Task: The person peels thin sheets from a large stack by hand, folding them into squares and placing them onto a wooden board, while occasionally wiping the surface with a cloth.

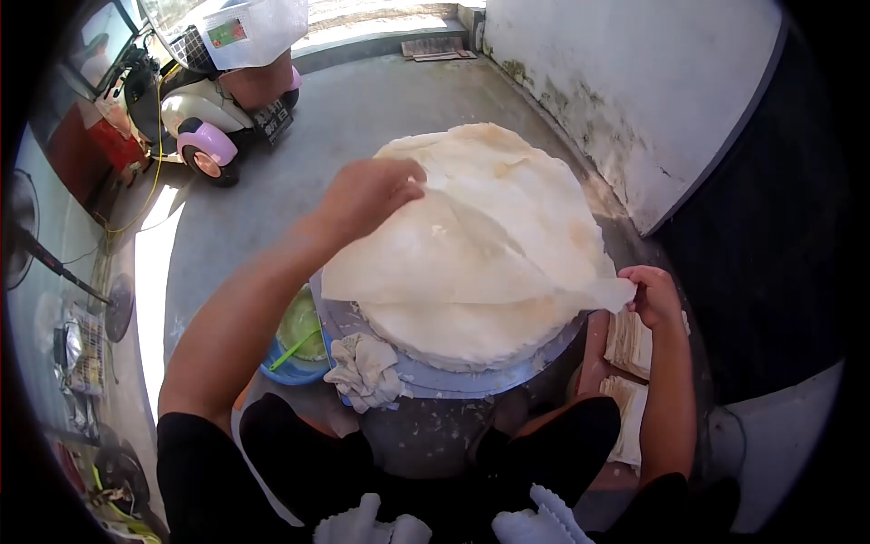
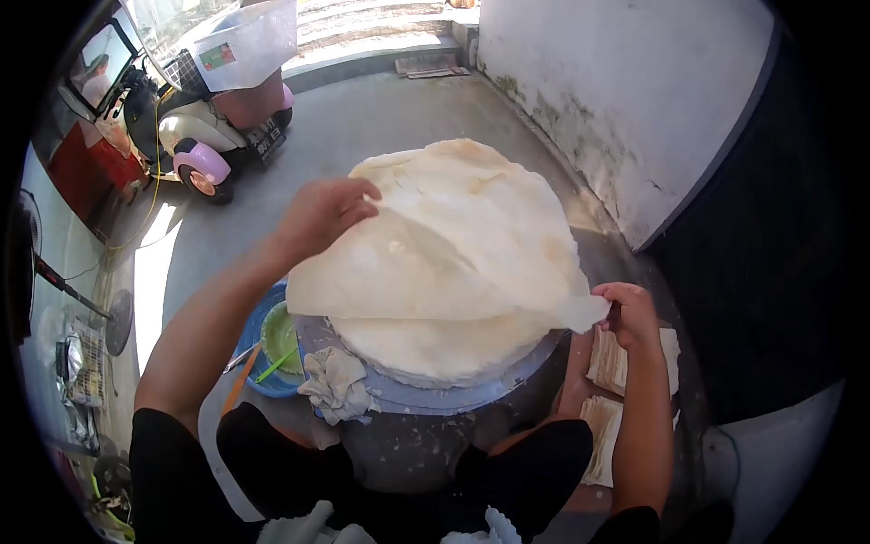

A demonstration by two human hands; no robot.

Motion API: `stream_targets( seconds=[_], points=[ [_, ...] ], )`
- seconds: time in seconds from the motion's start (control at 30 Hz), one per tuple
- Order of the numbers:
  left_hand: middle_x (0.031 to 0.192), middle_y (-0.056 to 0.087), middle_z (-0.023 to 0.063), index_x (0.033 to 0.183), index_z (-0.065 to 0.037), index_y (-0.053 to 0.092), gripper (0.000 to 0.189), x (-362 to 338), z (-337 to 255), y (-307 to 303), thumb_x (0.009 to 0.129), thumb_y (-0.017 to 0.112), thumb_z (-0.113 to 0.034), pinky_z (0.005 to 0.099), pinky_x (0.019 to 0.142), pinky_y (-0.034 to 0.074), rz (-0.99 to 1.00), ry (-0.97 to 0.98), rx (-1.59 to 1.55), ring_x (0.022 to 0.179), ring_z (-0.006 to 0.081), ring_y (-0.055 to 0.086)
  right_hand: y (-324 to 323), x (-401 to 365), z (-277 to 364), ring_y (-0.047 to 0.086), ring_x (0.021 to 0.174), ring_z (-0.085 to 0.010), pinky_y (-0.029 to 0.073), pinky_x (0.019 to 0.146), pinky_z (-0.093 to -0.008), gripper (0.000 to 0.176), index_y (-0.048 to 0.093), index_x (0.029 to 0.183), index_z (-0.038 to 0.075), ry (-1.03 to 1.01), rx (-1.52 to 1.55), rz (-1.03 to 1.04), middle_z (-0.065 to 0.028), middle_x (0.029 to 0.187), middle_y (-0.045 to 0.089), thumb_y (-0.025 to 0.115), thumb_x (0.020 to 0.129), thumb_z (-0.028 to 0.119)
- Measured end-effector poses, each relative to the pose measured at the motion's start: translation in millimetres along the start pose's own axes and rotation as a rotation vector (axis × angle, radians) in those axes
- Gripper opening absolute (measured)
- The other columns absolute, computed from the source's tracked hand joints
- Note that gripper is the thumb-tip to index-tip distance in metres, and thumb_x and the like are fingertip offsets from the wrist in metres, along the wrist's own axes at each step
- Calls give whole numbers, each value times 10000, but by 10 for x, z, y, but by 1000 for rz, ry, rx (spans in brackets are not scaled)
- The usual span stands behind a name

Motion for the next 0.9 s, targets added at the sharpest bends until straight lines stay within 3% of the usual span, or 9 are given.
stream_targets(
  seconds=[0.07,0.17,0.23,0.33,0.47,0.53,0.63,0.77,0.9],
  points=[
    [1057,692,135,1169,-74,646,317,209,183,56,871,710,-159,427,850,521,-121,-3,37,977,347,655,126,16,52,579,460,-168,434,389,-289,272,664,801,-2,58,14,-96,-87,657,653,595,915,235],
    [1249,605,140,1241,-62,611,425,124,197,486,870,727,-232,439,945,490,123,-131,182,1129,339,596,84,37,60,547,435,-145,415,394,-275,351,645,782,26,89,-83,-159,-59,628,633,641,937,341],
    [1218,629,127,1218,-73,647,407,-240,107,789,877,721,-283,430,955,492,294,-127,212,1130,326,599,129,40,-1,514,428,-119,394,409,-264,349,643,813,43,33,-295,-83,-28,613,608,700,915,373],
    [1198,640,128,1174,-61,667,384,-750,226,984,857,730,-269,427,947,495,327,-193,189,1125,329,602,160,55,23,529,473,-111,406,446,-259,247,658,860,50,-171,-478,-90,-21,668,623,741,880,282],
    [1170,646,142,1148,-42,672,390,-1050,440,1027,822,745,-245,429,949,492,314,-197,268,1123,337,601,220,43,-101,567,521,-124,444,478,-261,189,665,877,41,-154,-350,-107,-31,722,643,755,850,205],
    [1169,647,147,1143,-37,672,387,-1011,250,974,819,745,-235,433,962,485,218,-148,251,1132,340,597,267,-14,-173,585,528,-146,471,484,-270,172,655,863,40,-34,-239,-94,-46,729,643,745,851,185],
    [1212,635,154,1155,-29,663,384,-912,-184,1143,831,737,-222,424,1043,445,72,-18,37,1206,342,564,172,25,-219,613,543,-163,495,491,-284,142,645,861,43,-49,-169,-151,-52,728,641,725,860,160],
    [1367,565,175,1257,-25,620,442,-670,-958,1687,890,689,-262,408,1130,385,144,141,-172,1329,344,482,124,13,-265,617,528,-182,505,488,-288,95,630,879,47,-21,-69,-210,-69,738,644,682,865,127],
    [1371,565,179,1257,-17,617,430,-463,-1305,2024,902,672,-254,411,1102,411,167,160,-289,1322,340,490,-128,-9,-689,663,642,-245,560,613,-351,198,613,1012,43,88,214,-336,-119,884,665,618,876,187]
  ],
)
Point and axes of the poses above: each hand's wrist, its own x-axis towards the middle knuckle, its own y-axis out of the palm, z = x × y, the point moved 10 cm from there along x, towards the middle knuckle
